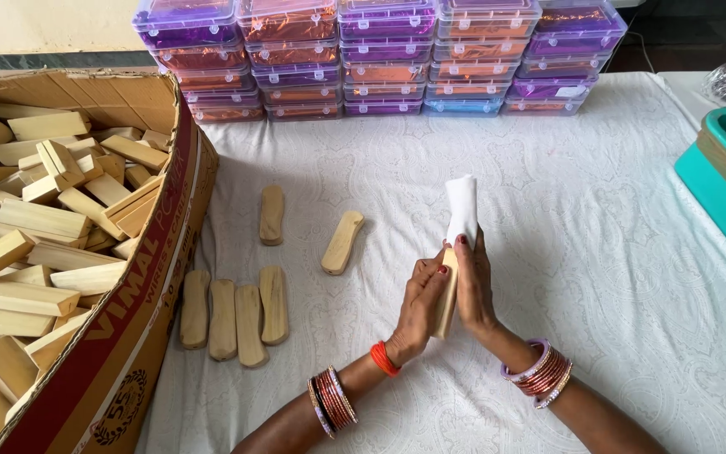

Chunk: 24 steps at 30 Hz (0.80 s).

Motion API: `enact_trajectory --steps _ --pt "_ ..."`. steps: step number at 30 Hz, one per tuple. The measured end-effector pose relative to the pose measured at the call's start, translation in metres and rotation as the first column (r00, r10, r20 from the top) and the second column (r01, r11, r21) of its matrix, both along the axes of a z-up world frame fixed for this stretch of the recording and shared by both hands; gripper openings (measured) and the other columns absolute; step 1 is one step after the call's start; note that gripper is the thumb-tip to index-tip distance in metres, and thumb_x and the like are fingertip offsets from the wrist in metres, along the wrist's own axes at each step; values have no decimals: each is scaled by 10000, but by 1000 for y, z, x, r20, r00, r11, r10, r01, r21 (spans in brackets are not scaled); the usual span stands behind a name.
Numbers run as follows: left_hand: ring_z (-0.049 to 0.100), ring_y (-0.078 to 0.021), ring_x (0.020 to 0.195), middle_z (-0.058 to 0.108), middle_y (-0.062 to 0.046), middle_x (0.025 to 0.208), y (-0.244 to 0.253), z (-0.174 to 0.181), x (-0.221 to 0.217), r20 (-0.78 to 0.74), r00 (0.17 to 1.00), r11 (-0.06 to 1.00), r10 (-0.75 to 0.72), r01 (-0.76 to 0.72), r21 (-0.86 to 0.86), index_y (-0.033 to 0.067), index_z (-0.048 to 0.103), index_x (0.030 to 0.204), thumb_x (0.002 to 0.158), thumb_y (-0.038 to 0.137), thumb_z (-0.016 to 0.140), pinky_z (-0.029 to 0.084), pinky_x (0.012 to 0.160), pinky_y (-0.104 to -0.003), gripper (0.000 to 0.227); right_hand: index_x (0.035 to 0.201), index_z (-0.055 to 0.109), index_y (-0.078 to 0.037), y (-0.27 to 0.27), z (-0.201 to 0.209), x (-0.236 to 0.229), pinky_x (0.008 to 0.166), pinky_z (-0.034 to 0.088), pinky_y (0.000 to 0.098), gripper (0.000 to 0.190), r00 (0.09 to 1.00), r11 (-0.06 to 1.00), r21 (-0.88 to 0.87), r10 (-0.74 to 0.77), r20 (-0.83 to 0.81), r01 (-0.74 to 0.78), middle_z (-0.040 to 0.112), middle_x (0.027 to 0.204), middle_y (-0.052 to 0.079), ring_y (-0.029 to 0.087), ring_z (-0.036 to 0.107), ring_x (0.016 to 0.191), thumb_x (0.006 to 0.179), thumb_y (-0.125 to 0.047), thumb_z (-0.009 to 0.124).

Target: Polishing small wood blocks with a cloth and wrapping them in foil.

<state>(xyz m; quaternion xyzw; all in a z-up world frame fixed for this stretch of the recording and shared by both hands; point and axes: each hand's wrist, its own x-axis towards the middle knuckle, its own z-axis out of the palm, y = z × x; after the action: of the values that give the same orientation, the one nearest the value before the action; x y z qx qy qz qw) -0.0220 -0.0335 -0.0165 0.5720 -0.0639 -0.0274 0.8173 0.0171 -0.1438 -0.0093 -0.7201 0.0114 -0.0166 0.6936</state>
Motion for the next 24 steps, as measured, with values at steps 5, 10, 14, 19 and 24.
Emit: enact_trajectory --steps 5,10,14,19,24 --pt "660 -186 938 635 -81 1124 31 34 22 -45 980 962 196 -201 -183 120 529 1239 1030 354 461 633 769 -361 321 1590 264 26 40 23 -64 976 506 427 717 927 984 -36 178 331 -175 437 1467 289 303 515 1245 1117 -508 332" --pt "647 -145 1049 581 9 1287 67 52 36 -92 880 832 465 -470 -295 266 497 1364 986 324 473 629 817 -338 383 1682 -11 -106 62 27 -90 830 592 522 848 890 897 -10 440 119 -442 270 1710 189 447 536 1036 1035 -522 346" --pt "665 -240 930 677 -141 1200 29 41 18 -182 921 890 344 -381 -251 137 620 1276 1006 224 498 630 723 -385 309 1685 -9 -93 55 46 -62 1108 442 506 755 864 944 -227 315 393 -241 177 1731 231 423 360 1423 1126 -529 247" --pt "678 -177 1196 633 -13 1430 2 8 0 -36 998 972 55 -62 -228 10 653 1190 1012 109 536 626 993 -412 235 1630 71 -80 6 25 -8 725 598 393 809 965 980 -196 27 259 25 489 1433 186 267 671 1011 998 -567 202" --pt "615 -188 1304 563 -46 1498 2 -1 7 211 956 969 206 -169 -180 97 585 1438 993 139 426 573 1065 -420 474 1412 502 23 23 28 -28 687 582 389 735 999 986 168 -4 -35 10 594 1100 213 294 641 898 1047 -579 293"
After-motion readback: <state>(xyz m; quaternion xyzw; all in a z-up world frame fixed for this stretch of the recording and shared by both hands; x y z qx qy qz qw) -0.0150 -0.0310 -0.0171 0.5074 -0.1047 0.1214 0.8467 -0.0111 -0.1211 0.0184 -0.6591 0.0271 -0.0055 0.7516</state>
